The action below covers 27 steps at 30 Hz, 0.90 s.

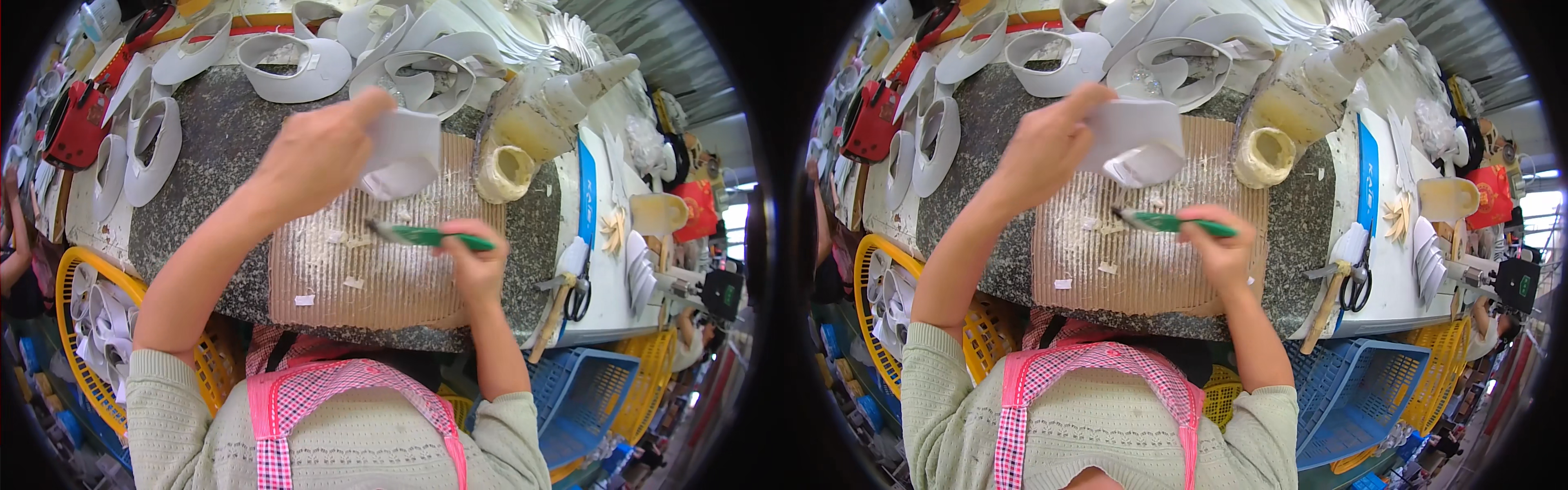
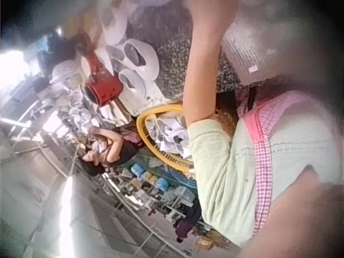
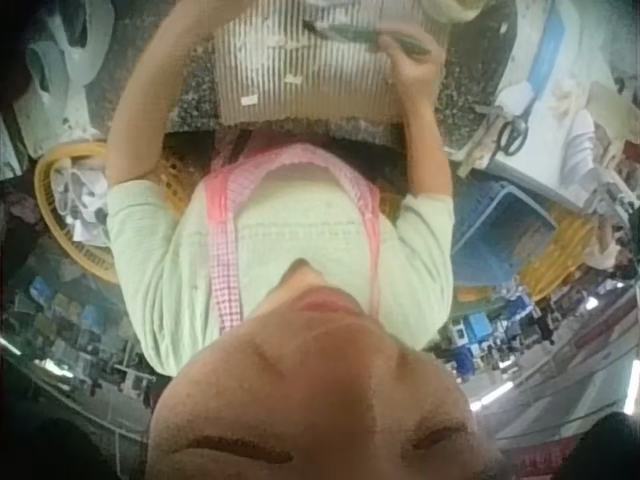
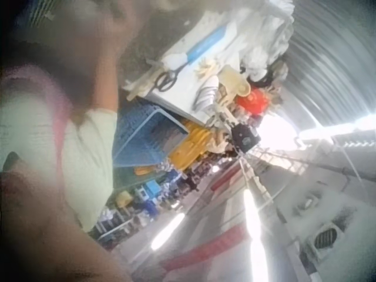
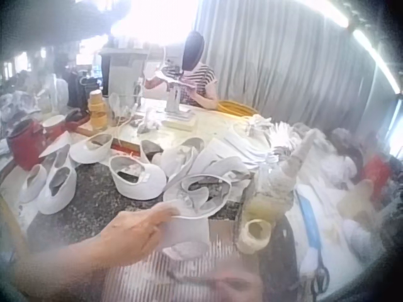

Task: The person applies glue to shoe uppers using a brush and trims one of the shoe uppers using scissors.

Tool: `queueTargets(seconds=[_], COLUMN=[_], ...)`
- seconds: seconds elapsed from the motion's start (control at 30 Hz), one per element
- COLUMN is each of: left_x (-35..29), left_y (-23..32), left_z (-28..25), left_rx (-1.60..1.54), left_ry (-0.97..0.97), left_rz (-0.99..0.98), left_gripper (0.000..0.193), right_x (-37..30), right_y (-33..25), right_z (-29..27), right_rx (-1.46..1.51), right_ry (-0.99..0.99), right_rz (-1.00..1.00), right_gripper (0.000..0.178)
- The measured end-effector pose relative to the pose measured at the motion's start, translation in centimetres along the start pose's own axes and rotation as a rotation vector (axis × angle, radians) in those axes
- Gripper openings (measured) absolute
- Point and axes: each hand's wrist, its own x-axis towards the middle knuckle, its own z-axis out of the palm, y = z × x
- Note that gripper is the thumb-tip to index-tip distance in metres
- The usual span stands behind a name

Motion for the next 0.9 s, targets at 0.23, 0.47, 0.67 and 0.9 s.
queueTargets(seconds=[0.23,0.47,0.67,0.9], left_x=[-0.5,-6.0,-5.6,-7.4], left_y=[5.0,4.4,6.3,3.6], left_z=[-3.1,2.9,3.7,3.7], left_rx=[0.438,0.828,0.760,0.651], left_ry=[0.096,-0.481,-0.514,-0.435], left_rz=[0.520,0.892,0.976,0.850], left_gripper=[0.032,0.024,0.026,0.022], right_x=[3.4,0.8,3.2,1.1], right_y=[-4.0,-5.6,-0.9,-3.4], right_z=[-10.5,-8.8,0.8,2.2], right_rx=[-0.710,-0.202,-0.361,-0.517], right_ry=[0.083,0.329,0.268,-0.063], right_rz=[-0.361,0.076,-0.102,0.063], right_gripper=[0.010,0.014,0.010,0.010])
